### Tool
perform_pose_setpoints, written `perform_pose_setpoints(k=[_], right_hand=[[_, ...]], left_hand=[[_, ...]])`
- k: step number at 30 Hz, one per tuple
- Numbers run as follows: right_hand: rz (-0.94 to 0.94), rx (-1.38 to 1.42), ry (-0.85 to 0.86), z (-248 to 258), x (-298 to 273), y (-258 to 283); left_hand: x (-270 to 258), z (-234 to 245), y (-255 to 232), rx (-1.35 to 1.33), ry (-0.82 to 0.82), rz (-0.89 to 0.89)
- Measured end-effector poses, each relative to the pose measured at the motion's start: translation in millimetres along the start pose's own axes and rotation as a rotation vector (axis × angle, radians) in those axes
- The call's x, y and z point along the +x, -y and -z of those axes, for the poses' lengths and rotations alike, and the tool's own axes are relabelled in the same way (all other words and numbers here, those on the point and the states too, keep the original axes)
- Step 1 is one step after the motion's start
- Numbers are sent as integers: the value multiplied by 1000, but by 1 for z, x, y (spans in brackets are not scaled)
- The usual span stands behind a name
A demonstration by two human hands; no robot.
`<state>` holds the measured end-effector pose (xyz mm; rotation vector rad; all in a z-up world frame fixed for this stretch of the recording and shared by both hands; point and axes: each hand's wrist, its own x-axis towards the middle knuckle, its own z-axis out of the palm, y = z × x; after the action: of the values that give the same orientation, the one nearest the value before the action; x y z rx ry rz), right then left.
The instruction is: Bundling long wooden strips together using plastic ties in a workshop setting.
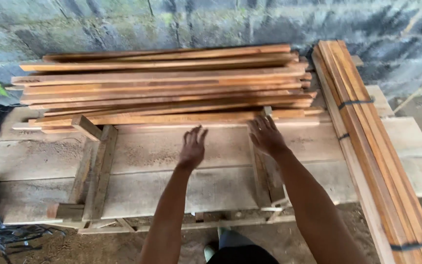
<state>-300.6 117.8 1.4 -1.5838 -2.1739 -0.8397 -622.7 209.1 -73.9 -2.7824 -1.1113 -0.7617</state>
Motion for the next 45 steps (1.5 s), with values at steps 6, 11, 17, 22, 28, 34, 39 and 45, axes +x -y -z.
perform_pose_setpoints(k=[6, 11, 17, 22, 28, 34, 39, 45], right_hand=[[-212, -278, -216, -74, 20, -26], [-517, -19, 334, -120, 15, -31], [-560, -30, 683, -126, 26, -42], [-638, -62, 898, -113, 38, -36], [-614, -157, 1058, -134, 30, -44], [-633, -129, 949, -111, 33, -33], [-662, -144, 999, -114, 44, -46], [-707, -130, 1023, -119, 40, -47]], left_hand=[[-8, -1, 51, 99, 107, -228], [-31, 3, 130, 239, -48, -5], [-38, 12, 226, 399, 100, 35], [-43, 34, 323, 536, 186, 154], [-61, 79, 425, 639, 199, 304], [-69, 80, 479, 255, 492, 634], [-66, 63, 500, 205, 551, 619], [-68, 41, 512, 380, 627, 569]])
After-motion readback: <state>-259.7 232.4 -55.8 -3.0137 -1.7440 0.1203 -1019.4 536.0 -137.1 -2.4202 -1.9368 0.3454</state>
